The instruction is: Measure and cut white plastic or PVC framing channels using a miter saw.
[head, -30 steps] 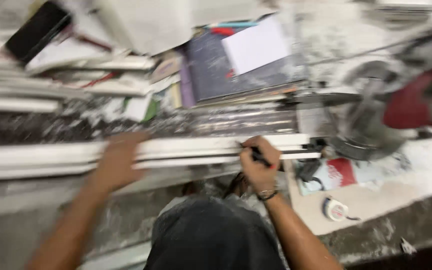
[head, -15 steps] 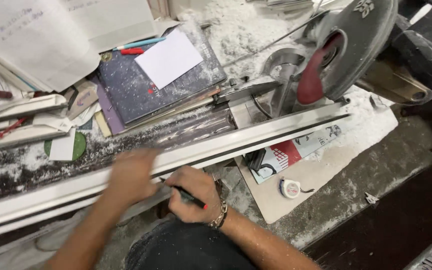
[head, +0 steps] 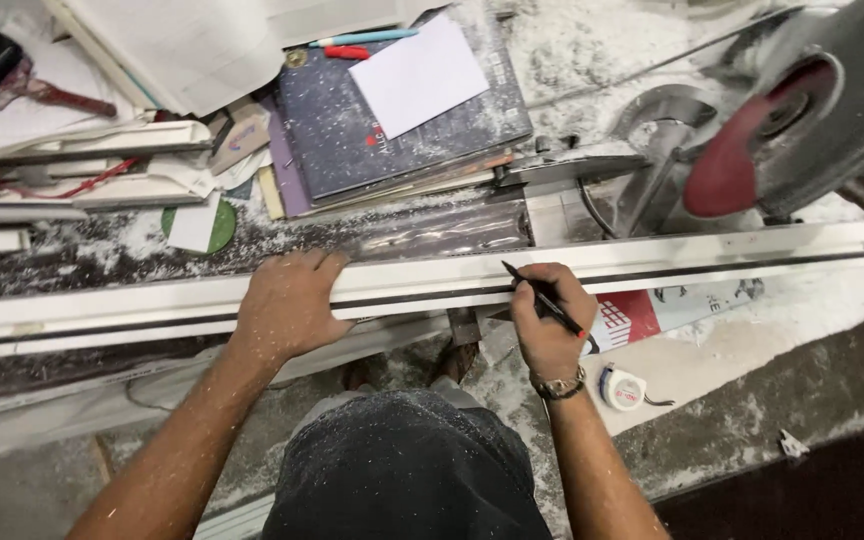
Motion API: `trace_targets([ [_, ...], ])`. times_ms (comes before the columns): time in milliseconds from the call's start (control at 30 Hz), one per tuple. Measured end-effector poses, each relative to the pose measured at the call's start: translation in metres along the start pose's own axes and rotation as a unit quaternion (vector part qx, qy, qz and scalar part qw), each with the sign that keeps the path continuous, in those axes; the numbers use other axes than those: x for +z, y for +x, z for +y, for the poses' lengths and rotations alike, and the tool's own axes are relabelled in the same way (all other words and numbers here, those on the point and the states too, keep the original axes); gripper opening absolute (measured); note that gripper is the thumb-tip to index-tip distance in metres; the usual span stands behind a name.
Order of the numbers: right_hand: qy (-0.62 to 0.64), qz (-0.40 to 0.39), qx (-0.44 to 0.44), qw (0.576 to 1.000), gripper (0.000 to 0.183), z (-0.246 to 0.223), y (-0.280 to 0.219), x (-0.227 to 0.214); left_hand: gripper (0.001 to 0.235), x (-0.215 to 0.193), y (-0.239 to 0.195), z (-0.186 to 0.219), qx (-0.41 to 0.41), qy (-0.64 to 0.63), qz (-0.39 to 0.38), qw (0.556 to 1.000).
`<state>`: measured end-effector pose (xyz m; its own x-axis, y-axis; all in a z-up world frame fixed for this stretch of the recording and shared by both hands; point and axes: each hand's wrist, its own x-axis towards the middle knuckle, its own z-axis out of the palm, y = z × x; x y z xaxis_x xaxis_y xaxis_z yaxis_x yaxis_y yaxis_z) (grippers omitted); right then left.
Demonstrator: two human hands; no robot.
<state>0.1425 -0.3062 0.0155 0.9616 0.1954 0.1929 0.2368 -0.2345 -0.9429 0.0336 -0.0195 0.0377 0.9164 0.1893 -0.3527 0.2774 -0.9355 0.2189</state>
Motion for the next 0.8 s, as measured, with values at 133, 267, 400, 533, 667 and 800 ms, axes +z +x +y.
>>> trace_targets([
  [133,-0.069,-0.040,-0.086,0.993,0.009,-0.002,0.007,0.016,0.084,0.013,0.001,-0.007,0.027,0.019,0.039,0.999],
  [267,-0.103,-0.049,-0.168,0.979,0.007,-0.004,0.008,0.028,0.083,0.011,-0.002,-0.005,0.028,0.004,0.029,0.999],
  [400,-0.124,-0.056,-0.200,0.970,0.005,0.000,0.010,0.030,0.084,0.006,-0.004,-0.003,0.030,0.007,0.027,0.999],
  [533,-0.136,-0.062,-0.217,0.965,0.003,0.003,0.010,0.030,0.087,0.005,-0.002,-0.001,0.017,0.033,-0.020,0.999],
  [667,-0.118,-0.048,-0.205,0.970,0.003,0.006,0.009,0.030,0.087,0.003,-0.002,0.000,0.018,0.035,-0.024,0.999],
  [800,-0.125,-0.039,-0.226,0.965,0.003,0.004,0.010,0.033,0.087,0.004,-0.003,0.000,0.022,0.031,-0.014,0.999],
])
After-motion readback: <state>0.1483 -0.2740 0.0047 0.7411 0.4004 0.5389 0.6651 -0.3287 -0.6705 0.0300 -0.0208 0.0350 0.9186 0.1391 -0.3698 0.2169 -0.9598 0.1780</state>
